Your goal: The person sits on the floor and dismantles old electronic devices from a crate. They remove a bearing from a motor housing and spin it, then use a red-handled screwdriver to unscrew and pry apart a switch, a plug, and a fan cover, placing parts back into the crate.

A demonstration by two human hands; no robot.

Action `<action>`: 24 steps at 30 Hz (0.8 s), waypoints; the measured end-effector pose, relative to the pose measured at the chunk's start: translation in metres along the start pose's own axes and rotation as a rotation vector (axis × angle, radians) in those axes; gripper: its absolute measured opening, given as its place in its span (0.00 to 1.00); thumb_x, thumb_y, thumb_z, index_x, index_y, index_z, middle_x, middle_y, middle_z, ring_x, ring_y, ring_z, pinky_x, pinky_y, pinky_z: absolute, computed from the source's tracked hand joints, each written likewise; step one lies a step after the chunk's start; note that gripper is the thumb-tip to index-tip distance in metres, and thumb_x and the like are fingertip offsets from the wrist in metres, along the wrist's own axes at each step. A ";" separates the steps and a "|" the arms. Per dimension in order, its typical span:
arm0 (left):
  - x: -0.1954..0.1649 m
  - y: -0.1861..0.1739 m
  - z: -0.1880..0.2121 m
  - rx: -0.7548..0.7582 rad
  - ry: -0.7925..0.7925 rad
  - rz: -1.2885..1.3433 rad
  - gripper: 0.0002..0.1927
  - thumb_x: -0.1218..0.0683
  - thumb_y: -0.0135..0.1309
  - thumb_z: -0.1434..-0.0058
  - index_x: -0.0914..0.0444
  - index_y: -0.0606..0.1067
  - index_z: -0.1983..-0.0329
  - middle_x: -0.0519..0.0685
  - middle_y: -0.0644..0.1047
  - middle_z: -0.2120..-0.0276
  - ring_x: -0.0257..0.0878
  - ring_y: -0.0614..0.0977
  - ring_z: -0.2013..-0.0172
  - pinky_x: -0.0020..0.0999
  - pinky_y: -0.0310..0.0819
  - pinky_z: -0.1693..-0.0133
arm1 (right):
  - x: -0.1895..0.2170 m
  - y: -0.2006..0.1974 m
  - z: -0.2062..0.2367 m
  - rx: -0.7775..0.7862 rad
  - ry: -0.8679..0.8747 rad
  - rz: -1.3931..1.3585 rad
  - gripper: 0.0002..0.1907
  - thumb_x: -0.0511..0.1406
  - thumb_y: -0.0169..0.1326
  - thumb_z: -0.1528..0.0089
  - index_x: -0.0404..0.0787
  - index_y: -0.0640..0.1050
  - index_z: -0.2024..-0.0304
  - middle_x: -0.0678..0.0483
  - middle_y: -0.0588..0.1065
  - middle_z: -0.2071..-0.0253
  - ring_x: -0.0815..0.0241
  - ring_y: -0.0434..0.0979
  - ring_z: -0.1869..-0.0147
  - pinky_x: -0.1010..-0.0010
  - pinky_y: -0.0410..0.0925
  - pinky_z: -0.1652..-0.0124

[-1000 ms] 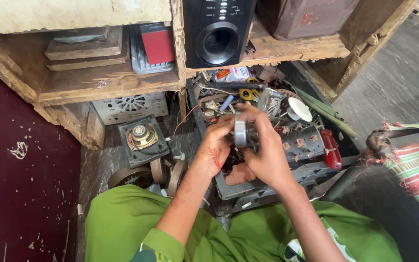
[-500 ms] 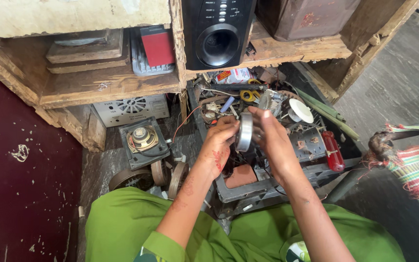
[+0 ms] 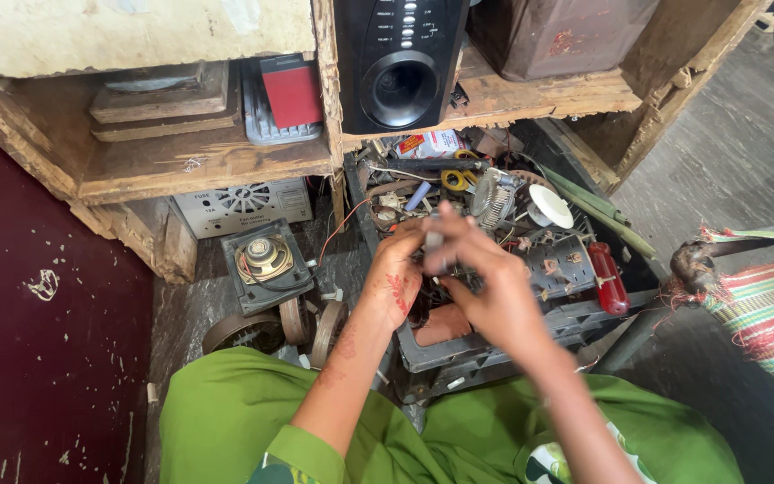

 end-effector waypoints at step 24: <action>0.019 -0.001 -0.009 -0.157 0.129 -0.232 0.10 0.56 0.61 0.39 0.69 0.79 0.61 0.48 0.74 0.56 0.37 0.77 0.55 0.33 0.67 0.52 | -0.178 0.026 0.053 -0.272 0.746 -0.484 0.22 0.41 0.55 0.32 0.45 0.74 0.37 0.54 0.77 0.52 0.65 0.76 0.53 0.69 0.70 0.57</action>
Point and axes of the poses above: each hand's wrist, its own z-axis away from the middle knuckle, its own y-axis out of the palm, x = y × z, the point moved 3 cm from there along -z, towards the middle knuckle
